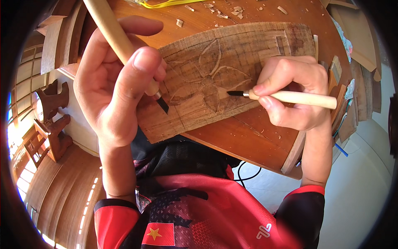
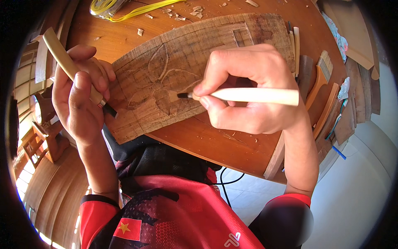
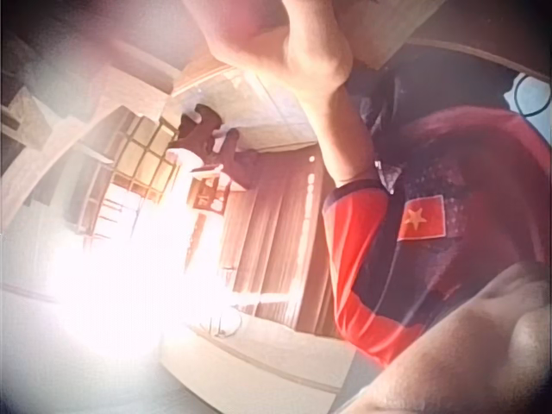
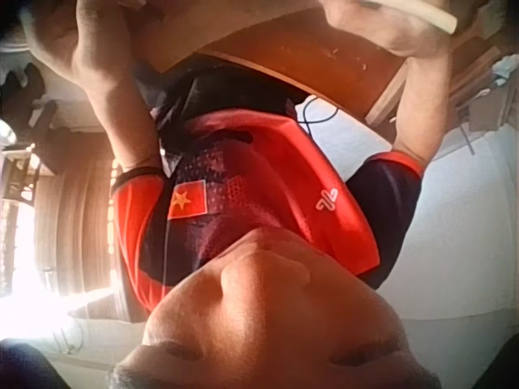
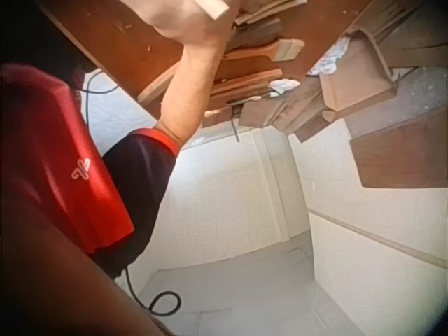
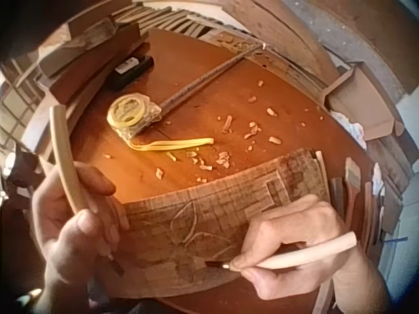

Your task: The person carves a floral design into a rectangular wooden plank using a chisel and a wooden mallet. They repeatedly strike the chisel to remove wood shavings and refine the pattern, occasionally pausing to adjust the plank's position on the workbench.

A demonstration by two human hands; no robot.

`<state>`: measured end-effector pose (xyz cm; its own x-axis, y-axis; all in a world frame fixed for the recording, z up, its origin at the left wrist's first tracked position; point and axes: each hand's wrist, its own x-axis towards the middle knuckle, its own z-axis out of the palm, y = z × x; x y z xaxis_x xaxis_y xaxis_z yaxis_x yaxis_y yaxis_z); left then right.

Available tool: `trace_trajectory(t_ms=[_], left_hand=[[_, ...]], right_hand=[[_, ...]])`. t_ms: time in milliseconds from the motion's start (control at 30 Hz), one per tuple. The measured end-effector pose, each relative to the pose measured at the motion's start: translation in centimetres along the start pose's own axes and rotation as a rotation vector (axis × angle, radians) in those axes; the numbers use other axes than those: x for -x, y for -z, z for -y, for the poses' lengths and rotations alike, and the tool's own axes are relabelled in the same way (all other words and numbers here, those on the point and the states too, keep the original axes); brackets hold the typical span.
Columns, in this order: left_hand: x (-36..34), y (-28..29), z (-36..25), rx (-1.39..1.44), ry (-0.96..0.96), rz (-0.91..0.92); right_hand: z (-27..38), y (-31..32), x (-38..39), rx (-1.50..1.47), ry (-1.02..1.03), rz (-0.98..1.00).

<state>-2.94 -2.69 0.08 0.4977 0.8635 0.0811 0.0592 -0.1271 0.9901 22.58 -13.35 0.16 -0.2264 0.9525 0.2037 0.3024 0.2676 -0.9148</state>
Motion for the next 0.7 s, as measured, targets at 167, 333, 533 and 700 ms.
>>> trace_trajectory(t_ms=[167, 333, 533, 700], left_hand=[[0.1, 0.1, -0.2, 0.007, 0.033, 0.044], [0.2, 0.3, -1.4, 0.038, 0.116, 0.114], [-0.2, 0.6, -0.3, 0.155, 0.012, 0.229], [-0.3, 0.3, -0.1, 0.117, -0.027, 0.244]], right_hand=[[1.7, 0.8, 1.9, -0.034, -0.051, -0.2], [5.0, 4.0, 8.9, 0.783, -0.194, -0.349], [4.8, 2.1, 17.9, 1.065, -0.666, -0.473], [4.6, 1.3, 20.0, 1.144, -0.705, -0.479]])
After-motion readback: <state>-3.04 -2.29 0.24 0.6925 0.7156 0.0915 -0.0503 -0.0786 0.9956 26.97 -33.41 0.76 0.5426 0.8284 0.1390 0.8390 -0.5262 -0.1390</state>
